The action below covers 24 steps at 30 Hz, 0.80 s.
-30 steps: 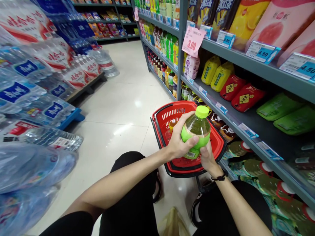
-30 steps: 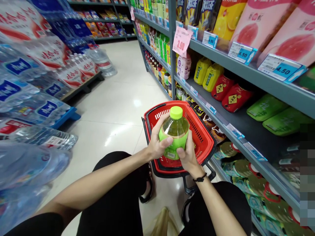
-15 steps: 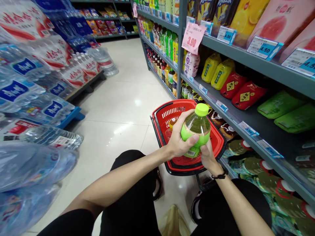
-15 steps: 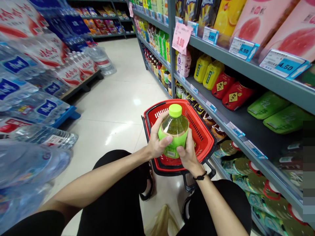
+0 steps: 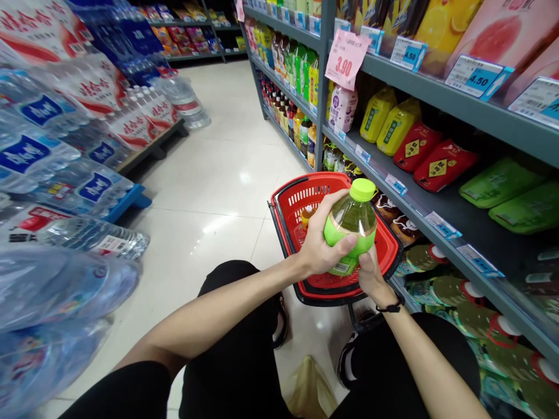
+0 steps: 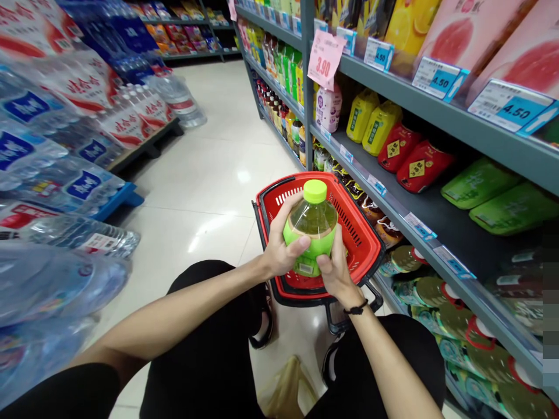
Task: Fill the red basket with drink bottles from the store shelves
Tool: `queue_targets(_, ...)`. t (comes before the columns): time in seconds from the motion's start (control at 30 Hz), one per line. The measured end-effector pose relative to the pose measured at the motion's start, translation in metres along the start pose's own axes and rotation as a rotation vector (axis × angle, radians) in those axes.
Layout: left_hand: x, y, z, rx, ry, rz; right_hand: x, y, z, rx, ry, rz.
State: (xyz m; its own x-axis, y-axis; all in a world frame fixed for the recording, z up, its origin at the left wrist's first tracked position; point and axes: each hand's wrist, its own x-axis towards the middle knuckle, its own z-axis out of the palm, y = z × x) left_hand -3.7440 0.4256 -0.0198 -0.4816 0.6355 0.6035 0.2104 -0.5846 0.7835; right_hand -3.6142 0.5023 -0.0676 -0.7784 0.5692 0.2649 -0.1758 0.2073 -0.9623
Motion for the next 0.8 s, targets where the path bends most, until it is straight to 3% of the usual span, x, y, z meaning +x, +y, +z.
queue_targets(0.27, 0.001, 0.000, 0.000, 0.016, 0.043, -0.057, 0.003, -0.002, 0.000, -0.038, 0.018, 0.072)
queue_targets(0.37, 0.010, 0.001, -0.001, -0.026, 0.150, -0.327, 0.007, -0.008, 0.004, 0.090, 0.075, 0.262)
queue_targets(0.47, 0.018, -0.005, -0.004, -0.185, 0.313, -0.683, 0.011, -0.017, 0.010, 0.262, 0.117, 0.477)
queue_targets(0.53, 0.021, -0.012, -0.009, -0.292, 0.372, -0.838, 0.012, -0.019, 0.011, 0.303, 0.132, 0.564)
queue_targets(0.7, 0.021, -0.024, -0.025, -0.524, 0.342, -1.064, 0.012, -0.020, 0.005, 0.318, 0.203, 0.603)
queue_targets(0.8, 0.017, -0.026, -0.029, -0.600, 0.387, -1.031, 0.013, -0.025, -0.001, 0.288, 0.209, 0.558)
